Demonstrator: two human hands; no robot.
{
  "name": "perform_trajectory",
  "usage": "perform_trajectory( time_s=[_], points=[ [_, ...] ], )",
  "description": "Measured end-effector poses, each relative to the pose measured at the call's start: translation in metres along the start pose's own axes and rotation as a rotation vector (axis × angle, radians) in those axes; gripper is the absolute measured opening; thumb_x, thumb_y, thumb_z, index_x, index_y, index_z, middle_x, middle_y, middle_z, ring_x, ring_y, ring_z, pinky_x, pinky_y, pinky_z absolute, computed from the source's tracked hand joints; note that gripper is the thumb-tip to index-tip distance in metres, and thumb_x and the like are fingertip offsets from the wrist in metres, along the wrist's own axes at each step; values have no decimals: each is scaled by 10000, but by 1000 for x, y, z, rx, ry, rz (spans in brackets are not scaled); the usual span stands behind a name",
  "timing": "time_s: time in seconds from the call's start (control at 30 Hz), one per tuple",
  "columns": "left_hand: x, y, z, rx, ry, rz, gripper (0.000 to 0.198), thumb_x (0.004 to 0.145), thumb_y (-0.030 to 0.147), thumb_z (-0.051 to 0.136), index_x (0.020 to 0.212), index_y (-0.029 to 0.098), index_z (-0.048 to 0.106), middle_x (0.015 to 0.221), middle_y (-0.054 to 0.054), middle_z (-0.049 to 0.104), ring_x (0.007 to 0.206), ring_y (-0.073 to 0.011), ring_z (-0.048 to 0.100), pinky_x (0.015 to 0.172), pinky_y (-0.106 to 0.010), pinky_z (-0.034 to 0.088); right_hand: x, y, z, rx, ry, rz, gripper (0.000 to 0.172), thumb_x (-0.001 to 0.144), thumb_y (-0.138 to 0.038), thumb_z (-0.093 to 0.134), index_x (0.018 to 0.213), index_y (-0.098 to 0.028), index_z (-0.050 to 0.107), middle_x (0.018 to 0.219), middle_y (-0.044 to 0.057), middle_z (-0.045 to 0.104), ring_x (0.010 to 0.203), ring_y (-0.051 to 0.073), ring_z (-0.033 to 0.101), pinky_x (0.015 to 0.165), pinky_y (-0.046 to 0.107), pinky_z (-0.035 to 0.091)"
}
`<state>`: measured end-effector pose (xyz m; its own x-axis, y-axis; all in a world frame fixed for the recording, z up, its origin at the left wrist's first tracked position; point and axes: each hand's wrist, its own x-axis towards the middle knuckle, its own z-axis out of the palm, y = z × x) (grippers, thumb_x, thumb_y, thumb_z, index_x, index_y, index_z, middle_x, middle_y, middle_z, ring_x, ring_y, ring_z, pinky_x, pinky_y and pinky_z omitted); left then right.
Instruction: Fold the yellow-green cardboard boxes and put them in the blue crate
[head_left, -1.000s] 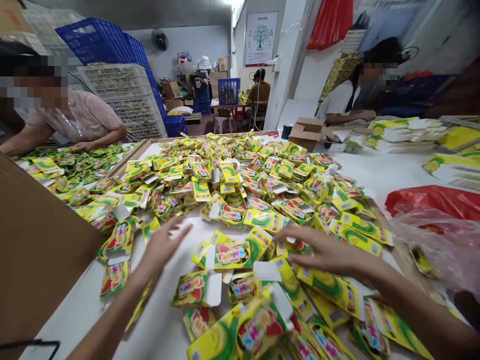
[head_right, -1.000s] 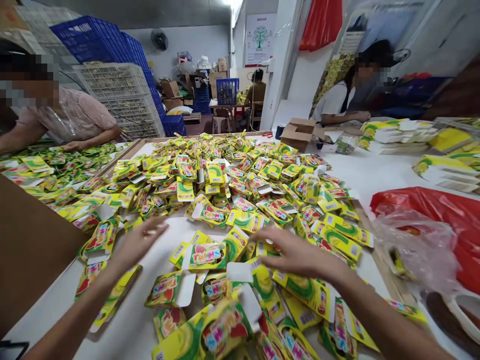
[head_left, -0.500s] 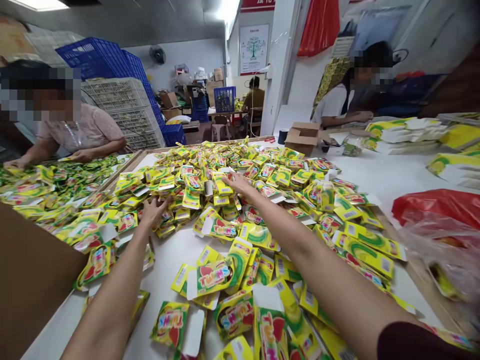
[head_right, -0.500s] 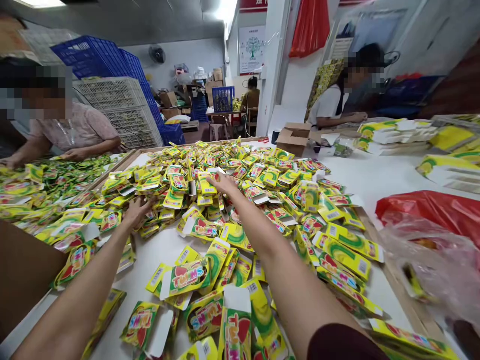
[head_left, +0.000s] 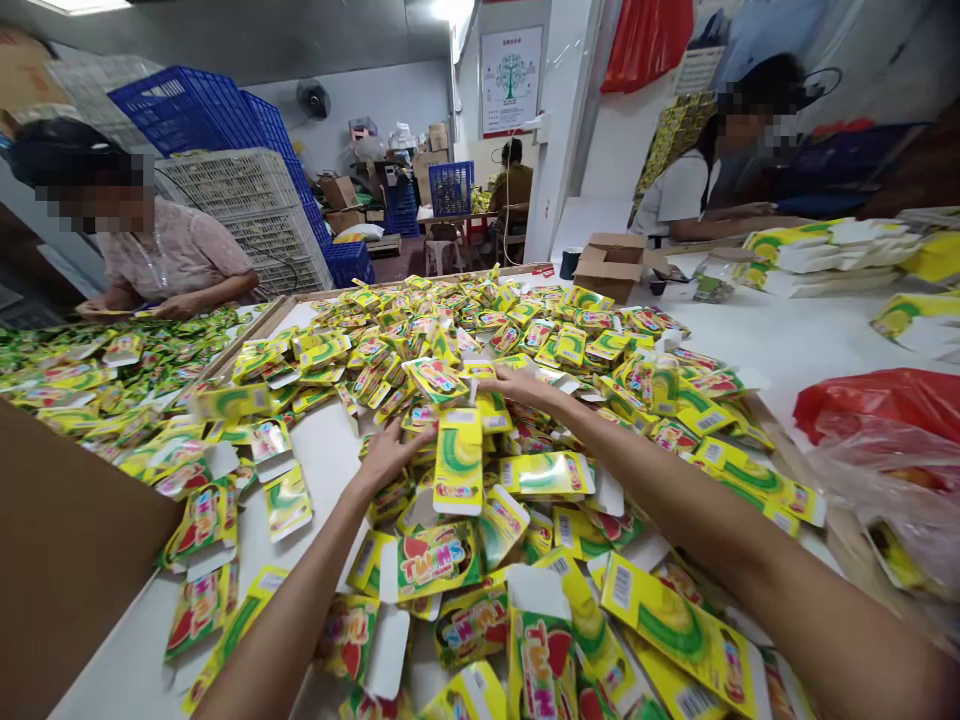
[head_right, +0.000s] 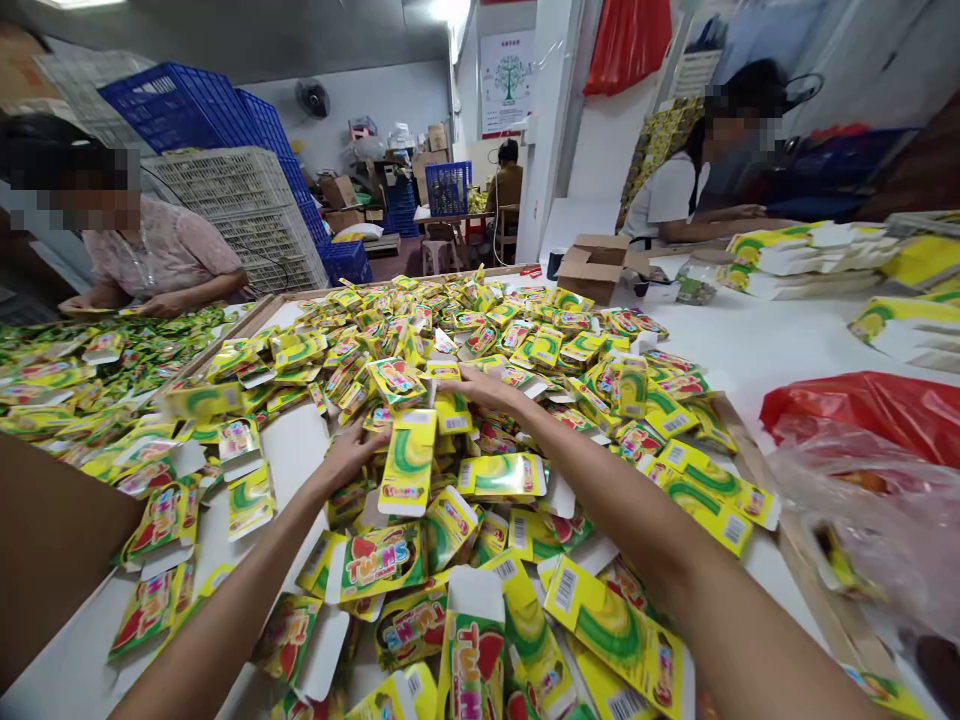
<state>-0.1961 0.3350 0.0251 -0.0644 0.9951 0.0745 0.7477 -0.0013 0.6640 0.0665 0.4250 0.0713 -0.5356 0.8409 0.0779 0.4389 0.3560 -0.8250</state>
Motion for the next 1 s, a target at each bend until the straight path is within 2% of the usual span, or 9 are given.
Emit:
perform_trajectory(
  time_s=[0.17,0.33,0.43,0.53,0.63,0.73,0.8,0.9,1.0],
  points=[
    [-48,50,25,-66,-162,130,682,710,677,520,1238,245,549,1226,-76,623,1157,-328,533,997,-442,379,-69,10,-21,-84,-8,-11,510,775,-541,553,1135,-185,616,1165,68,639,1027,297,580,919,444,441],
    [-90,90,41,12,-219,221,784,687,707,520,1298,216,502,1248,-133,602,1225,-358,470,1069,-512,251,-151,17,-42,-426,191,53,537,706,-626,582,1023,-200,663,1072,98,658,1036,337,556,917,490,419],
    [-108,105,16,91,-329,264,846,641,696,579,1331,219,470,1283,-147,574,1210,-375,484,1020,-500,325,-196,8,-48,-483,247,34,494,754,-603,558,1094,-251,625,1130,88,639,1044,310,564,892,438,446],
    [-105,104,-37,80,-485,310,680,650,634,621,1236,294,564,1177,-79,656,1040,-328,615,853,-410,468,-228,-5,-47,-510,320,-14,427,786,-564,543,1127,-308,576,1192,74,611,1097,302,544,926,445,417],
    [-69,72,-94,-5,-378,181,518,760,616,498,1047,220,668,970,-77,719,852,-268,670,755,-353,498,-247,-14,-44,-531,382,-25,395,795,-550,522,1144,-366,532,1214,58,595,1136,308,523,952,484,383],
    [-26,5,-138,240,326,-193,632,779,571,495,1212,114,535,1235,-201,572,1138,-378,515,896,-480,415,-257,-17,-42,-538,437,16,362,790,-562,503,1114,-404,535,1185,55,609,1142,321,515,950,515,378],
    [-10,-49,-155,393,579,-469,762,737,569,549,1301,73,422,1419,-270,339,1276,-467,304,936,-591,321,-261,-14,-41,-564,473,59,342,776,-574,510,1077,-417,554,1151,56,625,1145,334,508,955,538,366],
    [-6,-113,-161,442,511,-644,807,692,622,548,1272,70,444,1466,-246,244,1267,-534,226,915,-683,243,-265,-8,-42,-548,484,142,317,776,-573,508,1049,-426,573,1132,52,636,1113,328,537,930,530,400],
    [-7,-135,-144,447,472,-662,771,676,665,506,1223,123,523,1461,-237,262,1271,-541,209,905,-718,199,-265,-7,-39,-476,494,199,323,774,-570,515,1058,-428,573,1132,48,642,1075,310,575,836,480,483]
  ],
)
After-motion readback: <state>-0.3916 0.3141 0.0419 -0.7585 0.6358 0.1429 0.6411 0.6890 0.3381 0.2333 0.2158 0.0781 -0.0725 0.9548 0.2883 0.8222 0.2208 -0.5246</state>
